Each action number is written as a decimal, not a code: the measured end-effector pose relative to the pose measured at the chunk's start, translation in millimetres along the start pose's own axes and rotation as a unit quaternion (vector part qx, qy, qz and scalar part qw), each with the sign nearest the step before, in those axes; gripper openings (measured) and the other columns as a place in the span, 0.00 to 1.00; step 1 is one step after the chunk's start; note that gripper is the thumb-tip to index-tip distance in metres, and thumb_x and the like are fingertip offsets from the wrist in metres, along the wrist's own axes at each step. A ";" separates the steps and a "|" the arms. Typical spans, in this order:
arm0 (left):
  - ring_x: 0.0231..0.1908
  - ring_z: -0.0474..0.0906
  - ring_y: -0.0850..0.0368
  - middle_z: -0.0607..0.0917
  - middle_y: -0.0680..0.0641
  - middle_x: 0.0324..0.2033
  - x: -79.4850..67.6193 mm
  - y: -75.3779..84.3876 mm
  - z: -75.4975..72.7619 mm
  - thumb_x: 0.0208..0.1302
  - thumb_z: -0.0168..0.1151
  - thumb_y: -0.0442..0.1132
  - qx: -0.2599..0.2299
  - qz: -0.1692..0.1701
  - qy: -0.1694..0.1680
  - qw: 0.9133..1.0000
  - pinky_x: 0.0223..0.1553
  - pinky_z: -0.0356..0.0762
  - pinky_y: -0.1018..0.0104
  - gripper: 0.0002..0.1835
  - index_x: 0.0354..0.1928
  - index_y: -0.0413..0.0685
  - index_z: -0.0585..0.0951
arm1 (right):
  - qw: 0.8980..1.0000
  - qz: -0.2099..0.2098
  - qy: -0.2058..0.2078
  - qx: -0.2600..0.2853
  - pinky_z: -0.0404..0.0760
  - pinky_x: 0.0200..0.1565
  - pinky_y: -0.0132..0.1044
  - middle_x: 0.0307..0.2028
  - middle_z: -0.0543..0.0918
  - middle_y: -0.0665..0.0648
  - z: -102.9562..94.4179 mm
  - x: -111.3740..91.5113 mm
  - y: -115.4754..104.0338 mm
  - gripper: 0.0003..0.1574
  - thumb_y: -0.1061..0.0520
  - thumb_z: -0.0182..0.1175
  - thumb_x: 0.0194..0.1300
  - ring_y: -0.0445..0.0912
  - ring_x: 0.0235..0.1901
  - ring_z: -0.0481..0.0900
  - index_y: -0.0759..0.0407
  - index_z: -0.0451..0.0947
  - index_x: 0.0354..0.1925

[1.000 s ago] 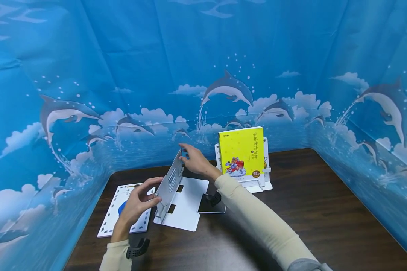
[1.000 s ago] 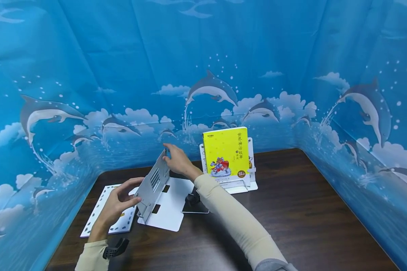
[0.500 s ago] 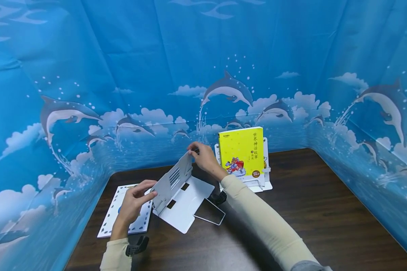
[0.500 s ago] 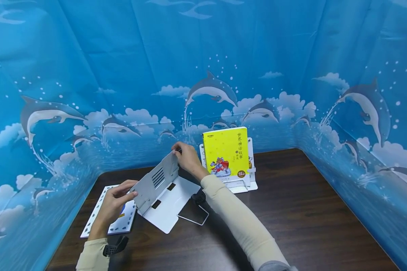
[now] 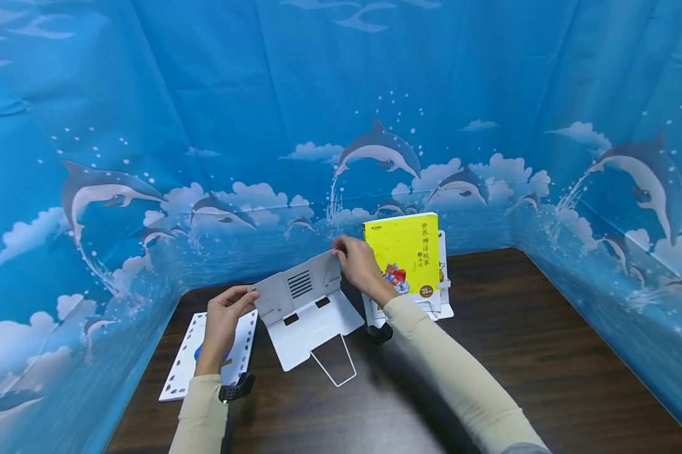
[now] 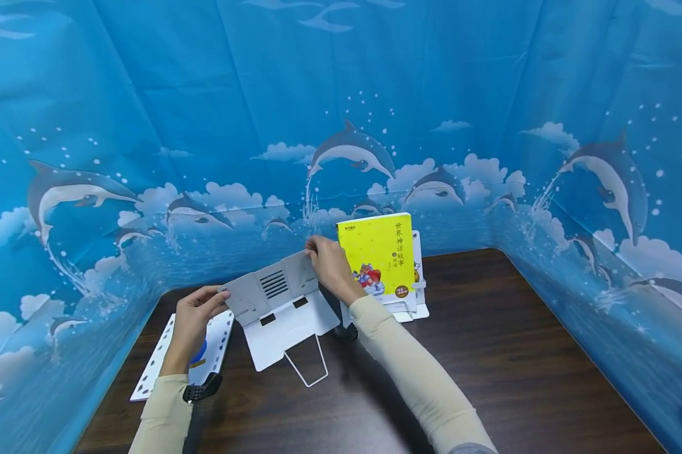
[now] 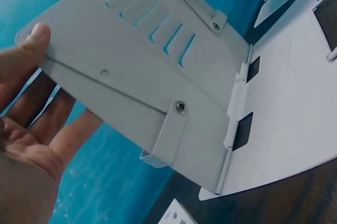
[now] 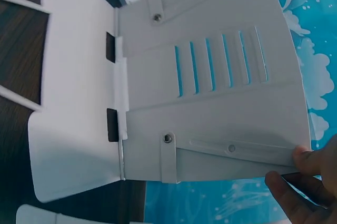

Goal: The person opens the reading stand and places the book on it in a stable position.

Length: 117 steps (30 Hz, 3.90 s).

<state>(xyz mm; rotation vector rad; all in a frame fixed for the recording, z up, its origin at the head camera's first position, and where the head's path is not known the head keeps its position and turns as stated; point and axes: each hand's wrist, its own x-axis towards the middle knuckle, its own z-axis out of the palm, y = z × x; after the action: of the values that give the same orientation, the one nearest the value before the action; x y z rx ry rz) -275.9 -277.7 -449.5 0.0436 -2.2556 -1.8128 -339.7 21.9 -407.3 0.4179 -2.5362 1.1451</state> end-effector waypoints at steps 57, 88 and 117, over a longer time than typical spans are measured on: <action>0.47 0.85 0.71 0.87 0.67 0.38 54.3 -14.7 28.4 0.76 0.66 0.40 -0.022 0.003 0.036 0.999 0.57 0.85 0.69 0.16 0.56 0.35 0.85 | 0.911 -0.243 -0.270 -0.197 0.76 0.30 0.25 0.32 0.84 0.40 70.1 -143.0 2.5 0.06 0.55 0.73 0.65 0.30 0.29 0.76 0.44 0.85 0.33; 0.47 0.85 0.70 0.87 0.65 0.37 54.3 -16.4 23.9 0.76 0.65 0.39 -0.039 0.001 0.035 0.999 0.57 0.85 0.67 0.12 0.51 0.36 0.87 | 0.938 -0.215 -0.238 -0.129 0.65 0.26 0.22 0.30 0.78 0.39 52.7 -113.4 -8.3 0.05 0.53 0.70 0.66 0.31 0.27 0.70 0.44 0.82 0.35; 0.43 0.86 0.71 0.87 0.65 0.35 49.8 -20.1 24.7 0.76 0.65 0.36 -0.058 0.008 0.032 0.998 0.49 0.85 0.78 0.06 0.44 0.45 0.89 | 0.992 -0.004 -0.116 0.045 0.81 0.39 0.28 0.36 0.86 0.53 72.3 -87.4 40.5 0.03 0.63 0.67 0.73 0.38 0.35 0.81 0.58 0.81 0.42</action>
<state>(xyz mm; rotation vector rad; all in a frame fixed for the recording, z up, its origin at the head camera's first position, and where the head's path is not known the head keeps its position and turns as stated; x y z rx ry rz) -332.0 -267.4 -465.2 0.0621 -2.0992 -1.9028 -289.1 3.9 -515.1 0.6177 -2.6813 1.2792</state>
